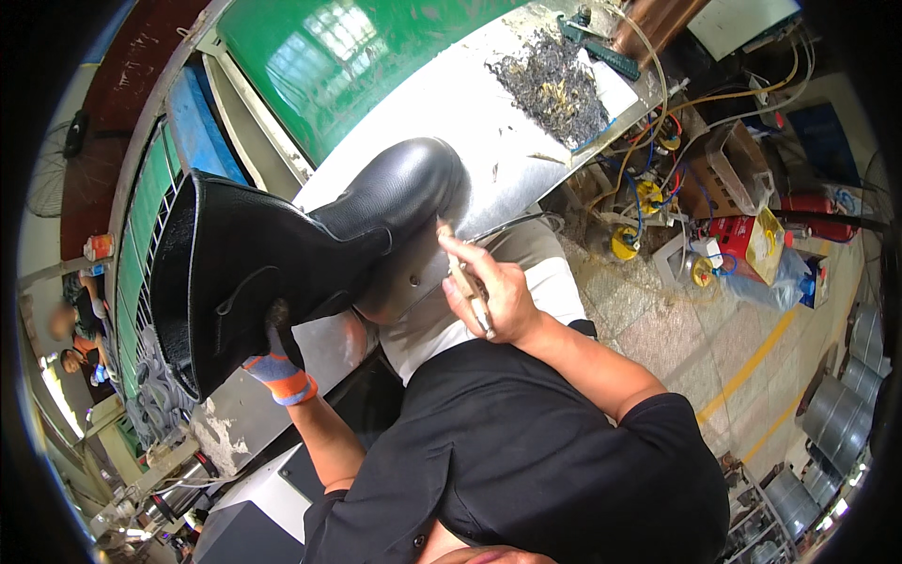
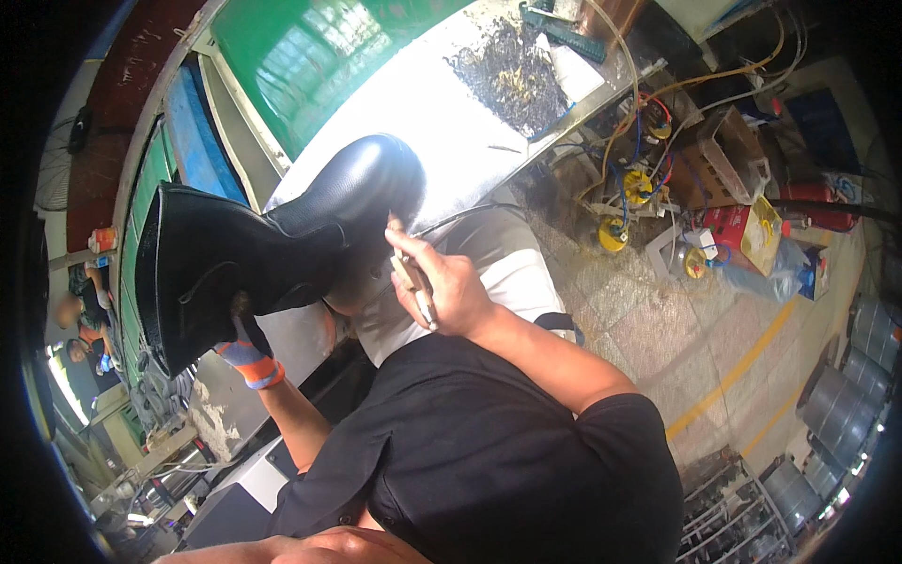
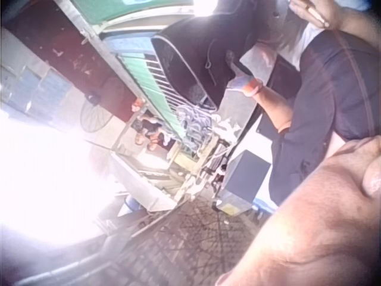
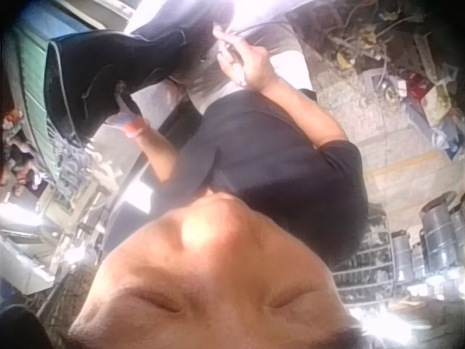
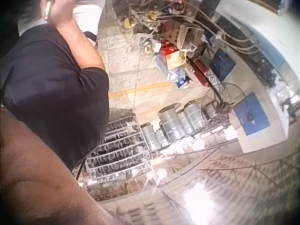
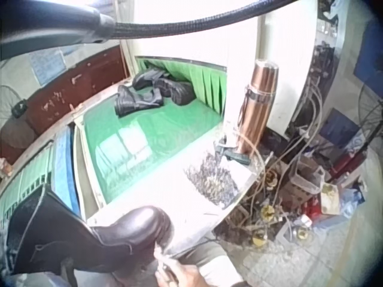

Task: The person uses a handheld buffing tool to polish the outer surface and edges of several black leather boots, picking them up from a conveyor belt and placing them back after finishing each one.

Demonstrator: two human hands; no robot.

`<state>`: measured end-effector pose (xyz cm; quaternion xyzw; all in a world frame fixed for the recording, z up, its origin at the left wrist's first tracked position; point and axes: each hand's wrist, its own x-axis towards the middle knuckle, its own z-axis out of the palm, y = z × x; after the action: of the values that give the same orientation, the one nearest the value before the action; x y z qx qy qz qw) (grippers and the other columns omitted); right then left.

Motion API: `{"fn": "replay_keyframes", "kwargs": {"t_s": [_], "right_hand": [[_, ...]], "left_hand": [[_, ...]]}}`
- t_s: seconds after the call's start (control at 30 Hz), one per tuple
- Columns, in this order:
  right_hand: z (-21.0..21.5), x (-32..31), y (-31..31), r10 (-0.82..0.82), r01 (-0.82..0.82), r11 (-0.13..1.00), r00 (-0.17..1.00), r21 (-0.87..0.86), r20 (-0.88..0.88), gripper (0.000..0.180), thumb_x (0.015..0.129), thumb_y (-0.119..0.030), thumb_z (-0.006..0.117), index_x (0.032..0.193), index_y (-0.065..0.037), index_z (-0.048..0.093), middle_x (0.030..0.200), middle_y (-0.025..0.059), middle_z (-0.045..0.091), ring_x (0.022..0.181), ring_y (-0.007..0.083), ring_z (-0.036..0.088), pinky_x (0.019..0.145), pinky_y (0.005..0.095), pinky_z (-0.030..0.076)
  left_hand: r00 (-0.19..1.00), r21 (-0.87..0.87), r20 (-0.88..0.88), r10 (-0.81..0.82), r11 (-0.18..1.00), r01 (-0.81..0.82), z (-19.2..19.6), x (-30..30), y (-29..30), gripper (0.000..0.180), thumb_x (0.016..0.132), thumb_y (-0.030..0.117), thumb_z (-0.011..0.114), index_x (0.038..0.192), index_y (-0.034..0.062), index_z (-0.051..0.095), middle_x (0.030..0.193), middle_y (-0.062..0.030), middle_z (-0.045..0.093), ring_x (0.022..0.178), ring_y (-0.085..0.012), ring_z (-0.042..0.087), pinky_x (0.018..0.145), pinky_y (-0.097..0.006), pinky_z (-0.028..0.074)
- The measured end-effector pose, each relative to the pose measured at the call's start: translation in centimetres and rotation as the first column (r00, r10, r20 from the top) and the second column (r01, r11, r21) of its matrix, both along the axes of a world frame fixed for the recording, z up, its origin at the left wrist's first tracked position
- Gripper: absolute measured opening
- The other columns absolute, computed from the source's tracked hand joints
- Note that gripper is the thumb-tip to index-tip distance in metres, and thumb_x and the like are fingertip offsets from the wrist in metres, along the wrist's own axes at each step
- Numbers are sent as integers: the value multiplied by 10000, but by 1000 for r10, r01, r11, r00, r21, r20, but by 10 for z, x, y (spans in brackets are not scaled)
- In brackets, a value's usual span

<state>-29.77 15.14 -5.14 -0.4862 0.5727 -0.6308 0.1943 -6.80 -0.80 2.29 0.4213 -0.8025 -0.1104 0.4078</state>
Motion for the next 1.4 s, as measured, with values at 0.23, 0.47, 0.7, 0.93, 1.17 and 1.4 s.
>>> {"fn": "replay_keyframes", "kwargs": {"t_s": [0.23,0.47,0.7,0.93,1.17,1.4], "right_hand": [[6,-67,-4,-91,92,996,959,-8,-267,321,818,-43,664,1131,18,625,700,84,585,564,182,593,537,299,480],[26,-161,-44,-282,552,820,620,151,-732,582,780,1,608,1348,7,484,931,136,640,911,335,608,845,422,473],[22,-111,-7,-125,291,946,732,141,-669,566,736,16,645,1295,-19,557,987,178,644,1005,345,620,956,454,458],[-2,-141,-37,-262,267,963,910,-31,-321,504,812,33,639,1308,-14,564,1037,153,696,900,222,693,781,321,542],[-20,-149,-26,-186,187,982,981,23,-48,474,800,6,566,1273,-20,593,1000,120,728,859,183,723,704,268,545],[-5,-148,-35,-189,186,982,970,37,152,411,843,-38,592,1254,-31,610,893,70,740,694,104,666,649,247,527]], "left_hand": [[990,62,24,-142,988,140,17,-4,-1,320,744,-30,653,1058,-3,712,1044,-130,707,976,-253,653,946,-364,471],[987,56,79,-143,989,139,9,8,-7,314,751,5,684,1062,32,722,1053,-113,711,991,-259,659,947,-382,475],[987,195,-87,-133,970,148,-6,10,-2,297,801,126,675,1060,-16,701,1036,-147,694,987,-277,653,923,-399,489],[576,323,-816,-47,790,522,-8,-3,-12,504,958,354,588,1284,-28,550,1252,-165,606,1143,-281,595,1012,-424,469],[439,462,-871,222,673,578,43,-36,-137,455,1003,258,516,1398,38,470,1409,-113,516,1292,-259,492,1113,-426,391],[823,84,-460,-334,906,415,107,-256,-246,357,885,299,644,1134,43,636,1008,-111,672,858,-247,626,756,-389,500]]}}
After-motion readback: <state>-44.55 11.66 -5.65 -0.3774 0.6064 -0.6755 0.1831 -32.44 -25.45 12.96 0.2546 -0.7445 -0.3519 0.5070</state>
